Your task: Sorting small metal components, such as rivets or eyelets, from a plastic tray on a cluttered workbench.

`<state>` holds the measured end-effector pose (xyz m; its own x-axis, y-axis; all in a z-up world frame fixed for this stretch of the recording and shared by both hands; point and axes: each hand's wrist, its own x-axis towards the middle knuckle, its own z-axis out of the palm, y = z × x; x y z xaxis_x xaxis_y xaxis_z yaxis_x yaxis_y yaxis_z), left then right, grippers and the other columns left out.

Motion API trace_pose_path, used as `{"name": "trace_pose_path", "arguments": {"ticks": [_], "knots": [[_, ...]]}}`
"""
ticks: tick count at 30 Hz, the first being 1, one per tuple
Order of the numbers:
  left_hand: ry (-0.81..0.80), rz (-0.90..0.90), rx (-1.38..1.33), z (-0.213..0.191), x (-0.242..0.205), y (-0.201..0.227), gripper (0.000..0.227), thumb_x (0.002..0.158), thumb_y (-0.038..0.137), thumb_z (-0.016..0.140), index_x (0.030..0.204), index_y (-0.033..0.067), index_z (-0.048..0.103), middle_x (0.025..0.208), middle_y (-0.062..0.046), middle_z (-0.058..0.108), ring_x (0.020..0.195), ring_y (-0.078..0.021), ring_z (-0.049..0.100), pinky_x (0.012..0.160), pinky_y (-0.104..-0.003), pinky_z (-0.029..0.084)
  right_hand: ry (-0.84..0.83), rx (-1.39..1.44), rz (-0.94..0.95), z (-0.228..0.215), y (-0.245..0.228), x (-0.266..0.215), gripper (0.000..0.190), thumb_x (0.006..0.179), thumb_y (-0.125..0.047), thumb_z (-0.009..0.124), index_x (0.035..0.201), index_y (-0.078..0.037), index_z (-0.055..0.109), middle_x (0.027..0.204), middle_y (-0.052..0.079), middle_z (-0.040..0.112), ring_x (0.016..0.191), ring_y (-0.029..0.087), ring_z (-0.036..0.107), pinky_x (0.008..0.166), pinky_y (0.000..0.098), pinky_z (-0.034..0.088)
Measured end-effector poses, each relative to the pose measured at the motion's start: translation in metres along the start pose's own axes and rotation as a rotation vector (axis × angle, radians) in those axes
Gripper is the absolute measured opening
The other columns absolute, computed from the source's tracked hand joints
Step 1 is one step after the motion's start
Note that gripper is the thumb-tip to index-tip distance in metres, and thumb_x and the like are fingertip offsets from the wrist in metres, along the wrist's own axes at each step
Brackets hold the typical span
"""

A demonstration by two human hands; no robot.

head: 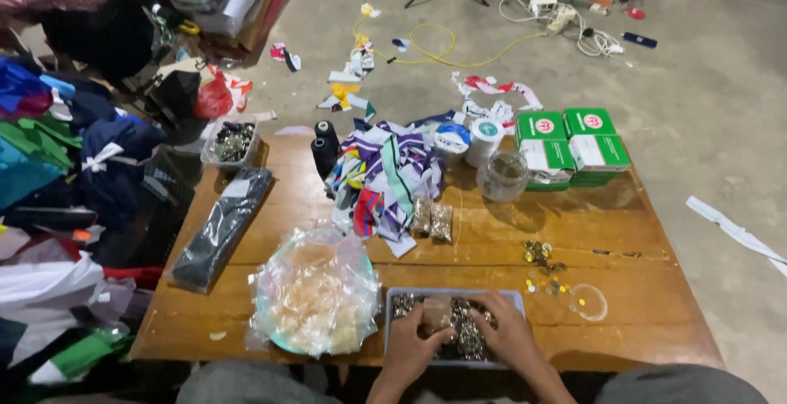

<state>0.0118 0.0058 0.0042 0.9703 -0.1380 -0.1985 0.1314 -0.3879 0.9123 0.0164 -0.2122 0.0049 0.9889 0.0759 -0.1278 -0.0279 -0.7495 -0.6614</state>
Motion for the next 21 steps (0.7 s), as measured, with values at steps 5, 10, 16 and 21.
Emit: {"name": "trace_pose_path", "arguments": {"ticks": [5, 10, 16, 21], "knots": [[0.045, 0.071, -0.035, 0.010, -0.001, -0.015, 0.033, 0.081, 0.027, 0.086, 0.109, 0.0142, 0.074, 0.087, 0.001, 0.076, 0.074, -0.0093, 0.064, 0.068, -0.026, 0.052, -0.128, -0.153, -0.125, 0.026, 0.019, -0.006, 0.040, 0.095, -0.036, 0.066, 0.131, -0.019, 0.064, 0.131, 0.004, 0.061, 0.123, 0.024, 0.057, 0.101, 0.0404, 0.049], [0.036, -0.010, 0.042, 0.006, -0.007, -0.004, 0.041, 0.077, 0.039, 0.089, 0.109, 0.0176, 0.072, 0.089, 0.001, 0.078, 0.075, -0.0132, 0.066, 0.069, -0.029, 0.050, -0.046, -0.088, -0.227, 0.035, 0.032, -0.011, 0.027, 0.096, -0.029, 0.062, 0.119, -0.016, 0.068, 0.117, 0.005, 0.066, 0.111, 0.025, 0.063, 0.092, 0.0389, 0.050], [0.059, -0.006, 0.073, 0.002, 0.001, 0.000, 0.041, 0.079, 0.048, 0.088, 0.083, 0.0137, 0.065, 0.068, 0.000, 0.066, 0.061, -0.0111, 0.052, 0.060, -0.031, 0.043, -0.028, -0.007, -0.216, 0.029, 0.021, -0.005, 0.024, 0.092, -0.018, 0.068, 0.116, -0.015, 0.071, 0.114, 0.004, 0.070, 0.106, 0.021, 0.066, 0.094, 0.0347, 0.054], [0.037, -0.130, 0.031, -0.005, 0.009, 0.018, 0.047, 0.071, 0.045, 0.094, 0.109, 0.0248, 0.076, 0.066, 0.006, 0.066, 0.056, -0.0058, 0.049, 0.054, -0.024, 0.039, 0.024, -0.019, -0.207, 0.015, 0.006, 0.004, 0.028, 0.093, -0.021, 0.067, 0.120, -0.013, 0.069, 0.115, 0.004, 0.072, 0.105, 0.020, 0.070, 0.087, 0.0344, 0.059]]}}
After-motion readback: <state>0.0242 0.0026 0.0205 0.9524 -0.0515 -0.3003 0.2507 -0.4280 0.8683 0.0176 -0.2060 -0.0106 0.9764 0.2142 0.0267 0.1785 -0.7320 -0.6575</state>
